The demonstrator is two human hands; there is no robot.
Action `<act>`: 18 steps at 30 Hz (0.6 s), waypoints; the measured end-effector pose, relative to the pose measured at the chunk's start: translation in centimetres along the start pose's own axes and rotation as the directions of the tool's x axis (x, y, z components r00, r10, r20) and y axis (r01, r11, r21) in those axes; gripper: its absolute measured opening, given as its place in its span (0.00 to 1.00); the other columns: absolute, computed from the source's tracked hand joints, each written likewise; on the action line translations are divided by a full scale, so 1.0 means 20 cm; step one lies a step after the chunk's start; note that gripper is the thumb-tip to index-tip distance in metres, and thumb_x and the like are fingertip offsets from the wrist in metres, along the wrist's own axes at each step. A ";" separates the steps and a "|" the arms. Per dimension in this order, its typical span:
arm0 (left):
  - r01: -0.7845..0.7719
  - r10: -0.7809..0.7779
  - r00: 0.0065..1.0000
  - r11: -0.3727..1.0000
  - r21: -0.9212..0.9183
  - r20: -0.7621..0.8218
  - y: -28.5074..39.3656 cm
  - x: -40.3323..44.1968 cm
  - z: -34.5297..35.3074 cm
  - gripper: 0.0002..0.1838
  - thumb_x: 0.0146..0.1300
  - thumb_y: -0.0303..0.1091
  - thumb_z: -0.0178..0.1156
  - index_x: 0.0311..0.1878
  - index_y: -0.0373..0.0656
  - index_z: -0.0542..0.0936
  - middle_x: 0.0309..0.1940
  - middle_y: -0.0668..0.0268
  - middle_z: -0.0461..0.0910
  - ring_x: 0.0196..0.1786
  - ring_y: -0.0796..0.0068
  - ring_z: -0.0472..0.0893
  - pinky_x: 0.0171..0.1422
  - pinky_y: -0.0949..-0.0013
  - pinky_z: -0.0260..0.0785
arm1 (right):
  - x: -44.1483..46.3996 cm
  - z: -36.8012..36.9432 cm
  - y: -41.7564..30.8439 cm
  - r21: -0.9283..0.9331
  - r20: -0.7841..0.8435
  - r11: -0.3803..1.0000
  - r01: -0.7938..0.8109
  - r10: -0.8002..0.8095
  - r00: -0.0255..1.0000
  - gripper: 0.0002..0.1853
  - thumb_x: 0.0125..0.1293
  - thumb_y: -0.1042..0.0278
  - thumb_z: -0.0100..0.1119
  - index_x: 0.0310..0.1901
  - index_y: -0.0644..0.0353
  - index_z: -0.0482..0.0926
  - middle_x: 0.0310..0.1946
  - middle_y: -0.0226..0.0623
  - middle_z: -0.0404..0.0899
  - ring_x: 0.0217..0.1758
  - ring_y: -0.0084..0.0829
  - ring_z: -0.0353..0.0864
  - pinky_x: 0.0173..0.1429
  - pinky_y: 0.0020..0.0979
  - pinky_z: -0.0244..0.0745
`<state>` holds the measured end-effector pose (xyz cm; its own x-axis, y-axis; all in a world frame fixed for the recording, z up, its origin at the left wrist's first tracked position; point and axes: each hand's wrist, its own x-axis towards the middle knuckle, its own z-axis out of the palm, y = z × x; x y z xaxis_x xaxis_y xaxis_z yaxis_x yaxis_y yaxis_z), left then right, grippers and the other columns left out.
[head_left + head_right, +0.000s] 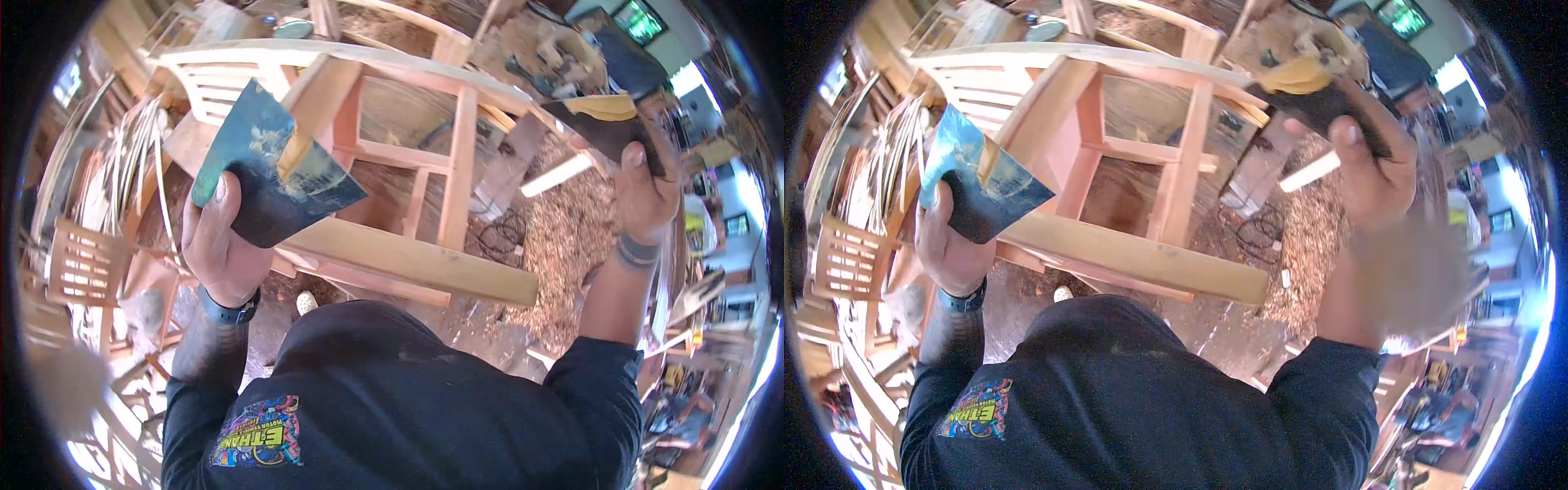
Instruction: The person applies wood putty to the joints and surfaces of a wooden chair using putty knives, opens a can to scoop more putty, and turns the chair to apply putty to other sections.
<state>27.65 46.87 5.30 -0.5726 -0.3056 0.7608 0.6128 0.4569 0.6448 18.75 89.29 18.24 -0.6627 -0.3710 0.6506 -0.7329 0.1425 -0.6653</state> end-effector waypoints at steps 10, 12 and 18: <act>-0.179 0.071 0.959 0.900 0.396 0.273 -0.06 -0.11 0.12 0.30 0.51 0.23 0.80 0.59 0.27 0.82 0.48 0.48 0.85 0.50 0.49 0.86 0.60 0.55 0.79 | -1.35 -0.10 0.65 0.587 -0.435 0.565 -0.580 0.824 0.362 0.19 0.82 0.60 0.54 0.62 0.68 0.78 0.52 0.42 0.85 0.49 0.37 0.89 0.44 0.39 0.93; -0.145 0.050 0.962 0.925 0.351 0.267 -0.07 -0.12 0.13 0.26 0.55 0.22 0.77 0.58 0.27 0.82 0.53 0.46 0.83 0.53 0.49 0.86 0.61 0.56 0.79 | -1.62 0.01 0.71 0.715 -0.333 0.423 -0.556 0.906 0.260 0.23 0.79 0.59 0.60 0.66 0.66 0.76 0.54 0.42 0.84 0.51 0.39 0.88 0.47 0.45 0.94; -0.357 0.196 0.895 0.853 0.381 0.401 -0.14 -0.09 0.09 0.22 0.61 0.18 0.72 0.59 0.26 0.81 0.55 0.46 0.82 0.55 0.52 0.85 0.60 0.58 0.79 | -2.44 0.36 0.83 0.618 -0.242 0.178 -0.766 0.970 0.030 0.22 0.76 0.60 0.64 0.61 0.69 0.81 0.47 0.40 0.86 0.44 0.31 0.87 0.38 0.37 0.87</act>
<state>26.00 47.59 1.91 -0.6109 0.1512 0.7771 0.5198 0.8170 0.2497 39.99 103.05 -27.14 -0.7680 0.3487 -0.5372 0.4724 -0.2579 -0.8428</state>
